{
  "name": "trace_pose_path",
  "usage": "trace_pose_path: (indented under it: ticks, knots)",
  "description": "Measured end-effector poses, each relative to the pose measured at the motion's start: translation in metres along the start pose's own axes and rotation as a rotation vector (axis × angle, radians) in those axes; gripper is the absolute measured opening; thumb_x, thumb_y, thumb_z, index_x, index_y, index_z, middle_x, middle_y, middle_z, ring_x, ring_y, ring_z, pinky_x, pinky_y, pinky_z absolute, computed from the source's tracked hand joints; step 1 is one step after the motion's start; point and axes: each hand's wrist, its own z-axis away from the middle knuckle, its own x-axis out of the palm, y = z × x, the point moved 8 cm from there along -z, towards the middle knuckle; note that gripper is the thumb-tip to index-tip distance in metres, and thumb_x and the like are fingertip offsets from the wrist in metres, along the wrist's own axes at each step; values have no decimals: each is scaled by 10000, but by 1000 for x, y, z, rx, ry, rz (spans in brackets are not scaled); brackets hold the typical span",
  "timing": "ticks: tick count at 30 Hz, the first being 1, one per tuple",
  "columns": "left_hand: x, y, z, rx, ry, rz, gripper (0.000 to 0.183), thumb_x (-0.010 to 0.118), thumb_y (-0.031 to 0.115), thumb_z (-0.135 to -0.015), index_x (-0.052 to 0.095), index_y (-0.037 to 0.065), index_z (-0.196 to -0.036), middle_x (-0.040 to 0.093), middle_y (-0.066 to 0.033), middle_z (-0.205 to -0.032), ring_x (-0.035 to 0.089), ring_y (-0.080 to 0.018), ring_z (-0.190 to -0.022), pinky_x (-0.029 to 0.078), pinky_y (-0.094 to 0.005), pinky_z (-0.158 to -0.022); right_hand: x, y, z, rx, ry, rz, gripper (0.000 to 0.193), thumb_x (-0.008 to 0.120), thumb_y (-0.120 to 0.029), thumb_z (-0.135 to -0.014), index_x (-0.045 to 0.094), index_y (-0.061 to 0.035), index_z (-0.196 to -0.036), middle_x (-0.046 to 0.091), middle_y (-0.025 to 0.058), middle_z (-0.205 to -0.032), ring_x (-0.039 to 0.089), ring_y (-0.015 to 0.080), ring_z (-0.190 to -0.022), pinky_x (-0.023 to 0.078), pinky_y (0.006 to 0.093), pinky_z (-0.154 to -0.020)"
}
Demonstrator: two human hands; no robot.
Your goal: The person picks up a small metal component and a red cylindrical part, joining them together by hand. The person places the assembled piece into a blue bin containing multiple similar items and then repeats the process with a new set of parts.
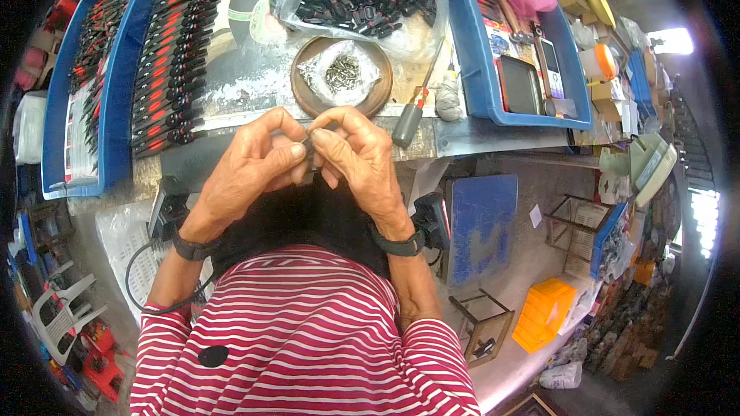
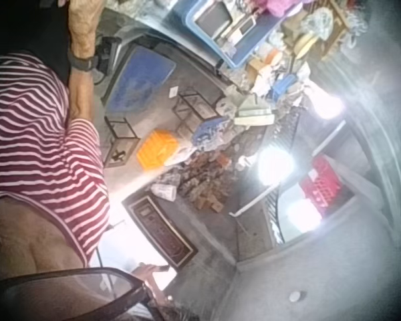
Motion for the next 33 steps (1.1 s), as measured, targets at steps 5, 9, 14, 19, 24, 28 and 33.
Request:
trace_pose_path:
  ticks: [5,9,14,19,24,28,33]
  knots:
    - [2,-1,2,40,-4,42,143,525,142,-924,463,42,-1005,533,-5,-685,409,-25,-551,284,-158,-463,2,-1,1,-11,13,28,224,598,-137,-893,542,31,-1030,449,-21,-600,398,47,-467,327,197,-408]
    - [0,-3,4,62,43,16,124,515,118,-924,461,40,-1005,534,-7,-686,413,-27,-554,300,-164,-469,4,2,0,-14,4,34,211,599,-127,-894,539,29,-1024,486,-2,-611,425,52,-472,332,194,-412]
    - [2,-1,5,100,73,15,116,507,97,-919,454,39,-1004,534,-12,-679,419,-35,-550,321,-173,-473,2,1,2,-82,38,34,170,588,-115,-906,537,18,-999,542,20,-629,470,54,-491,335,184,-427]
    - [1,-2,6,87,75,-42,96,496,65,-908,447,44,-988,542,-21,-676,432,-42,-547,330,-175,-470,4,1,0,-95,-25,29,148,573,-114,-912,532,12,-977,527,9,-613,455,48,-483,329,184,-432]
    - [-2,-4,4,61,86,-64,101,505,54,-894,441,43,-971,543,-22,-671,437,-43,-546,332,-174,-472,5,3,-2,-81,-53,74,122,559,-108,-916,534,3,-958,517,-3,-606,451,41,-484,320,181,-432]
    - [-3,-8,6,16,77,-56,110,521,59,-887,446,42,-966,542,-22,-668,438,-47,-548,331,-176,-474,6,0,0,-94,-76,183,103,555,-100,-917,538,-2,-945,505,-18,-593,442,34,-480,316,184,-429]
    - [1,-9,3,29,57,0,121,534,68,-886,452,40,-970,543,-27,-663,436,-50,-544,323,-178,-468,2,-2,2,-90,-66,188,103,556,-101,-920,539,-2,-941,504,-22,-585,437,32,-477,318,179,-431]
